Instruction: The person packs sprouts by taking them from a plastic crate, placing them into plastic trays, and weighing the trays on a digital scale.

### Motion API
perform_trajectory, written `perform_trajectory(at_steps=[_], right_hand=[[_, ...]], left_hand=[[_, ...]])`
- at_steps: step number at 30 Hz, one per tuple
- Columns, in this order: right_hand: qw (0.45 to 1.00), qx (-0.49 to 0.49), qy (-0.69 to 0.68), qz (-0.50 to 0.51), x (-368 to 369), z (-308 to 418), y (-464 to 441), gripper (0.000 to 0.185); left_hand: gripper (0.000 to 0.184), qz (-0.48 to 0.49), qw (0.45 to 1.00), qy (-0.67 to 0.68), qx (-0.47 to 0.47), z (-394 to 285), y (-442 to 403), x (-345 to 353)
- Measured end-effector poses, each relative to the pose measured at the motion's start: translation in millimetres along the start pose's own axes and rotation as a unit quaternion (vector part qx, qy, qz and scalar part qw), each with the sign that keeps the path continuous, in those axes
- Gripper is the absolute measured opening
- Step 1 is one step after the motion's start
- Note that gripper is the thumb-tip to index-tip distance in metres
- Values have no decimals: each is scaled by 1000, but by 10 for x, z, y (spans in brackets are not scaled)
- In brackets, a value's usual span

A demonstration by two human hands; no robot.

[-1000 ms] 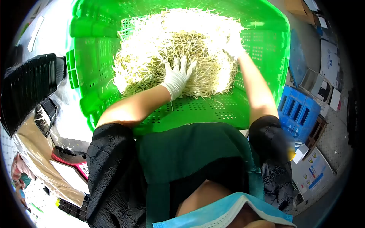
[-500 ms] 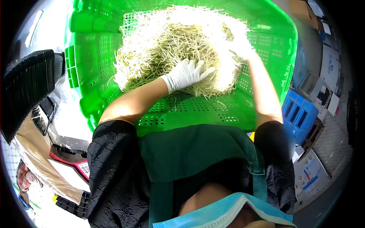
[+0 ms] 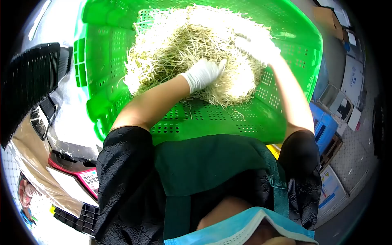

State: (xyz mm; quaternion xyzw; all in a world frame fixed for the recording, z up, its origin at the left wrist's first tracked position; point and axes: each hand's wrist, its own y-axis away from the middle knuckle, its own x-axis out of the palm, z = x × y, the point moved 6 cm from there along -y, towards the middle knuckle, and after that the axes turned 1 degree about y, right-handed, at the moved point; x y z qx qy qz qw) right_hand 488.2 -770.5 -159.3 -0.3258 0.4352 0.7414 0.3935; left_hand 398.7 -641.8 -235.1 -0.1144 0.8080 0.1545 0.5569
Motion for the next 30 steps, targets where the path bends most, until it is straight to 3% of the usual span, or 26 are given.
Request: perform_trajectory(at_steps=[1,2,5,6,7,8,10,12,14,15,16,17,18,19,20,21,23,25,27,28,30], right_hand=[[998,50,14,-26,-44,-113,-212,70],[993,100,28,-52,-90,-203,-408,83],[982,38,149,-107,369,-57,-883,87],[981,20,173,-83,311,164,-860,87],[979,1,196,-61,246,395,-833,86],[988,42,148,15,154,514,-830,80],[987,80,102,94,195,475,-866,74],[996,56,61,14,194,-68,-848,61],[990,-27,44,-130,21,-493,-674,54],[990,-27,49,-130,-92,-563,-568,54],[967,-18,-218,-132,-219,-636,-398,54],[874,-9,-470,-127,-291,-699,-245,54],[874,-6,-466,-134,-361,-659,-125,54],[927,27,-349,-138,-420,-583,-9,54],[962,64,-223,-142,-480,-517,114,54],[980,104,-93,-142,-548,-417,231,54],[961,183,166,-122,-646,-275,416,54],[925,223,290,-106,-651,-386,573,54],[920,70,301,-241,-612,-455,686,43],[920,72,300,-242,-656,-532,706,43],[979,112,101,-140,-669,-786,664,47]], left_hand=[[54,29,999,42,-8,-29,2,-55],[50,-51,998,22,20,-88,30,-39],[45,-50,998,15,-45,-104,26,-45],[45,-49,997,16,-53,-100,23,-26],[34,-98,993,-15,-70,-85,34,-67],[24,-147,984,-47,-86,-59,71,-105],[19,-149,983,-70,-76,-13,108,-46],[13,-157,982,-92,-59,-22,95,19],[9,-104,992,-30,-71,25,19,153],[11,-84,994,-8,-70,31,12,160],[14,-65,995,15,-70,38,4,167],[14,-68,995,14,-66,40,16,149],[33,-55,996,23,-68,48,16,158],[53,-44,996,31,-66,57,10,104],[56,16,996,52,-68,54,18,111],[56,-9,998,21,-63,40,47,39],[56,-48,996,-49,-62,-6,92,-3],[56,-59,995,-56,-53,-13,95,-15],[56,-63,995,-65,-51,-19,97,4],[55,-81,992,-76,-52,-23,98,16],[49,-123,987,-84,-57,-41,122,-4]])
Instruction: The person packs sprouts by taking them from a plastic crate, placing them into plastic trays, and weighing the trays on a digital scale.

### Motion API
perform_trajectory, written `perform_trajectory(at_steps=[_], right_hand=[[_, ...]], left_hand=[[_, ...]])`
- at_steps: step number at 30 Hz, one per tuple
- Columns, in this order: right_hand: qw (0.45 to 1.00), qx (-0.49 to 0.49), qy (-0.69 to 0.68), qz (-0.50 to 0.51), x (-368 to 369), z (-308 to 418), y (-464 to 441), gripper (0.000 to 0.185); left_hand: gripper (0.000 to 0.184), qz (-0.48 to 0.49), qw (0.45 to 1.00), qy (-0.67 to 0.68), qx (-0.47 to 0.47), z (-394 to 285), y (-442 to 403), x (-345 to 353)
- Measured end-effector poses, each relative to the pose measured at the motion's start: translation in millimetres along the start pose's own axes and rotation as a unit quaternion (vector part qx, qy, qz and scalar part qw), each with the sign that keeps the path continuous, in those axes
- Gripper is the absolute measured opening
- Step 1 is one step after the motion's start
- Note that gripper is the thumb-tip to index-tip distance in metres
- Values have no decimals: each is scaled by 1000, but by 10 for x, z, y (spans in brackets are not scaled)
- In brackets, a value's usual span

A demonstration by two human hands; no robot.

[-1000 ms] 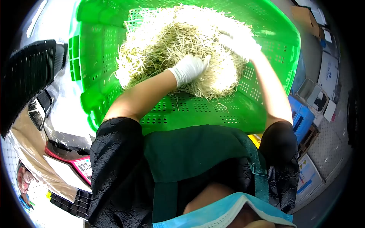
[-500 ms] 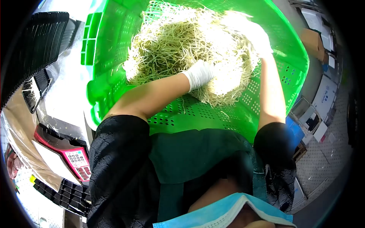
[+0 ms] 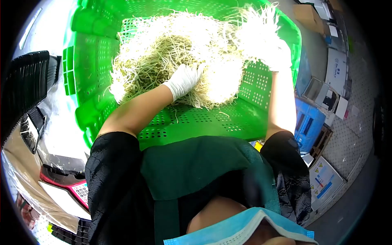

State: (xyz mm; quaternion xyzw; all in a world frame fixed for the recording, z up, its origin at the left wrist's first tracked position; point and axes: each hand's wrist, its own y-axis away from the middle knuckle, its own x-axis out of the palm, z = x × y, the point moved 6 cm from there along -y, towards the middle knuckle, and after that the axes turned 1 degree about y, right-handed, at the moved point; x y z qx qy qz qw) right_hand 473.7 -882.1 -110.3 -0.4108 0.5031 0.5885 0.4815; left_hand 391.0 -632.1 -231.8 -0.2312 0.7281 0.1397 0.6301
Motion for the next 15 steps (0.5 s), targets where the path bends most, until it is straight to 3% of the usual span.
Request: perform_trajectory(at_steps=[3,5,7,8,9,11,12,13,14,15], right_hand=[[935,60,-281,210,232,-41,-118,53],[880,74,-377,280,476,199,-141,55],[970,40,-178,163,676,550,-344,66],[981,54,-148,116,912,605,-372,70],[983,64,-125,114,1020,765,-311,70],[982,52,-86,162,1191,1118,-36,66],[975,27,-71,209,1249,1314,187,62],[964,-23,-53,260,1528,1385,430,55],[964,-20,-54,259,1648,1371,609,55],[980,-126,-39,151,1541,1488,711,55]], left_hand=[[46,4,999,14,30,-18,2,4],[43,-19,999,19,38,-21,36,-41],[41,-37,997,9,64,-49,79,-99],[50,16,998,6,54,-47,99,-75],[50,20,998,6,57,-52,110,-61],[57,-85,994,-58,33,19,113,-162],[60,-2,1000,16,-6,78,80,-92],[67,-52,998,-28,-14,102,67,-147],[71,-17,1000,11,-10,136,32,-84],[76,15,999,49,-5,177,-25,-66]])
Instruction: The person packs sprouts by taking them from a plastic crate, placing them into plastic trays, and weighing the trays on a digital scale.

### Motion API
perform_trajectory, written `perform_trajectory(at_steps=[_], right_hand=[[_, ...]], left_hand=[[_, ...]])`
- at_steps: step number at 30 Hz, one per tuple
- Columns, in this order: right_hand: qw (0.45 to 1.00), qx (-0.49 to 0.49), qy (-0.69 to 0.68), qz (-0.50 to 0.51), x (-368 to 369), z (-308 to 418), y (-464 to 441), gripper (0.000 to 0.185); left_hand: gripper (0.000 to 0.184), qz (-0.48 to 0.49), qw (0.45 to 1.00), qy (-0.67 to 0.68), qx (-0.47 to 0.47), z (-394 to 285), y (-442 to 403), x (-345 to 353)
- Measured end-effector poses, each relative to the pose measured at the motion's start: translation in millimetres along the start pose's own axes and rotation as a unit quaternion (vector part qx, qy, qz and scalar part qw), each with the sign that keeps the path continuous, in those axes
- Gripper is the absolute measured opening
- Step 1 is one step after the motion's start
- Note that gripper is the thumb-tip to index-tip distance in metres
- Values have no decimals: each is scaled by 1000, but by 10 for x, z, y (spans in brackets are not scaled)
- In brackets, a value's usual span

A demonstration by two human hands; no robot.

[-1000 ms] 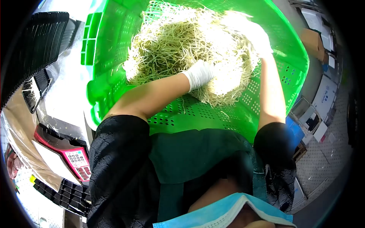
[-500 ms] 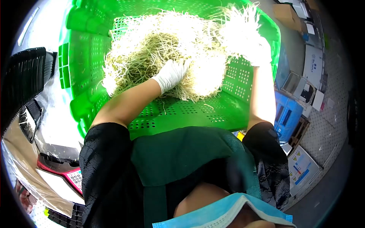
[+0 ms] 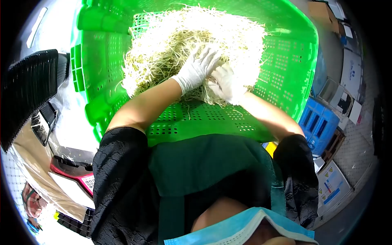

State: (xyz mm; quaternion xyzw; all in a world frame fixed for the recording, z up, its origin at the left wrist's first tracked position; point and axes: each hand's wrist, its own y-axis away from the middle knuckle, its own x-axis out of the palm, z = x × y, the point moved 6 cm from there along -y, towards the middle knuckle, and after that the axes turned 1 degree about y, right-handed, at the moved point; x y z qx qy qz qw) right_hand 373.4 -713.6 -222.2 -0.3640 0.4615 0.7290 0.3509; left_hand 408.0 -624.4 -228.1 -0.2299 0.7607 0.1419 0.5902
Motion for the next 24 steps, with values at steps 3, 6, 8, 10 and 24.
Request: perform_trajectory(at_steps=[3,6,8,10,24], right_hand=[[988,-75,-4,-133,-373,-243,-55,47],[984,25,-83,-157,-564,-875,-437,41],[976,103,-118,-155,-590,-1040,-404,41],[941,36,-336,-35,-435,-748,-176,55],[886,136,-442,-40,-614,-681,-7,51]], left_hand=[[84,136,989,51,6,117,-205,236],[89,248,949,156,-120,217,-425,-30],[94,232,945,160,-167,215,-378,-15],[98,212,938,169,-218,220,-293,-32],[53,173,931,235,-217,351,-427,-9]])
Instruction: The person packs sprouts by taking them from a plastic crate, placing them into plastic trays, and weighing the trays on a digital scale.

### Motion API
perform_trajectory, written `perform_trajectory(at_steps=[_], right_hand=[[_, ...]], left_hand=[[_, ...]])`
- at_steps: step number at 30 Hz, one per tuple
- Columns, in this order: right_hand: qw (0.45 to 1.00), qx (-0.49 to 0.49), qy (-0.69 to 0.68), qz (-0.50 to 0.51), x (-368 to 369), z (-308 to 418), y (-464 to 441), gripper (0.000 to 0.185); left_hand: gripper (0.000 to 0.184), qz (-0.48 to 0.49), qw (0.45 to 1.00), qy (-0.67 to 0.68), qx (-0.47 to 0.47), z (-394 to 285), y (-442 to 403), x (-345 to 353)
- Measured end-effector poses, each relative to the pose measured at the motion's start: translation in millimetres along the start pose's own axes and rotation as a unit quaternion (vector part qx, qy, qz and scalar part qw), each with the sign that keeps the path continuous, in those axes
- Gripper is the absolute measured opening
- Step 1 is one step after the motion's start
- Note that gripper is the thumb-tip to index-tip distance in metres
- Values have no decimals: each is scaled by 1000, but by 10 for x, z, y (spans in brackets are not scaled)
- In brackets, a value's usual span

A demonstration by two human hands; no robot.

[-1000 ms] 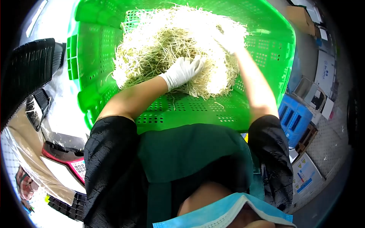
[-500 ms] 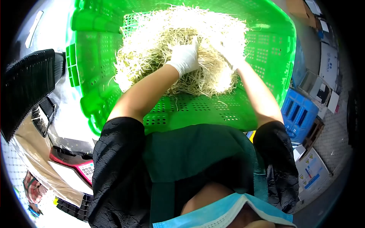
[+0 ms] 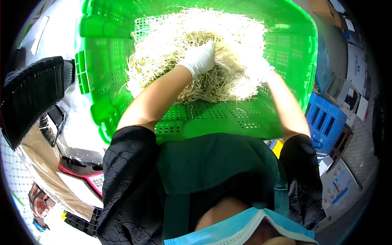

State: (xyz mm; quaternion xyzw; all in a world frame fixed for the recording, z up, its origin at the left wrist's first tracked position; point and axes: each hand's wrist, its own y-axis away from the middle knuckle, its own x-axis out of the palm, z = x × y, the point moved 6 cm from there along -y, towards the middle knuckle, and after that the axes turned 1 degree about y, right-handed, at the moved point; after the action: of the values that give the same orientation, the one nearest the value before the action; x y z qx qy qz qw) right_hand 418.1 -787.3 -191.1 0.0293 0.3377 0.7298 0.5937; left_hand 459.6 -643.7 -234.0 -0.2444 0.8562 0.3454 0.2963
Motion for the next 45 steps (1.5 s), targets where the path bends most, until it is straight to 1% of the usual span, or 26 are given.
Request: perform_trajectory(at_steps=[1,2,3,6,9,10,15,17,20,22,24,26,28,29,31,33,34,35,36,37,39,40,42,43,44,45], right_hand=[[985,-2,158,65,-41,267,83,52],[942,-25,309,127,-86,537,175,54],[966,60,214,130,-157,596,250,34],[937,120,272,183,-176,117,90,30],[973,167,85,136,64,-933,-148,43],[979,115,154,68,38,-954,-188,44],[883,-118,406,-204,-195,-679,-168,51],[905,-62,417,-52,-354,-600,-188,52],[883,-165,438,26,-638,-360,-156,64],[886,-150,435,55,-525,-49,-94,73],[951,-8,307,21,-430,-26,-183,81],[896,9,440,51,-359,-57,-465,89],[909,1,416,-36,-460,-170,-651,87],[910,0,414,-32,-382,-251,-674,87],[980,-18,196,27,7,-135,-646,70],[992,-43,99,66,512,211,-385,53],[910,-104,391,89,784,208,-210,61],[902,-62,414,110,809,426,6,66],[882,-156,442,-41,840,179,-42,70],[966,-131,222,-5,697,241,-116,65],[989,50,136,30,264,456,-142,66],[989,48,135,29,114,344,-210,66],[987,-27,-59,144,39,-7,-311,75],[974,-47,-126,182,117,-165,-297,78],[991,-56,-50,107,312,-418,-214,87],[997,-64,28,32,498,-622,-90,96]], left_hand=[[34,37,999,32,-22,12,-8,-57],[37,17,993,102,49,113,-144,43],[41,6,978,169,122,218,-271,150],[39,-26,962,258,88,447,-225,-121],[37,-51,956,282,57,617,-210,-186],[37,-61,957,277,53,635,-218,-191],[36,-125,978,158,56,634,-56,-404],[37,-138,989,9,61,507,111,-578],[38,-42,973,-198,111,42,394,-588],[40,28,955,-244,164,-311,479,-335],[43,-27,945,-264,192,-525,501,-68],[55,-171,899,-335,224,-415,451,213],[68,-109,908,-366,174,-284,410,245],[69,-143,913,-347,159,-199,465,183],[71,-145,934,-310,105,-62,500,114],[73,-206,934,-251,147,-11,453,89],[75,-266,928,-182,189,-21,458,34],[86,-212,927,-210,227,-57,447,73],[94,-164,925,-212,271,-49,402,115],[97,-113,957,-149,221,-37,308,70],[111,-66,982,-113,138,89,-29,181],[111,-67,981,-116,139,6,-56,124],[116,15,999,31,-35,-25,-53,-35],[119,-22,998,22,-56,-84,20,-105],[119,-21,998,23,-54,-80,26,12],[119,-97,991,78,-56,-23,33,125]])
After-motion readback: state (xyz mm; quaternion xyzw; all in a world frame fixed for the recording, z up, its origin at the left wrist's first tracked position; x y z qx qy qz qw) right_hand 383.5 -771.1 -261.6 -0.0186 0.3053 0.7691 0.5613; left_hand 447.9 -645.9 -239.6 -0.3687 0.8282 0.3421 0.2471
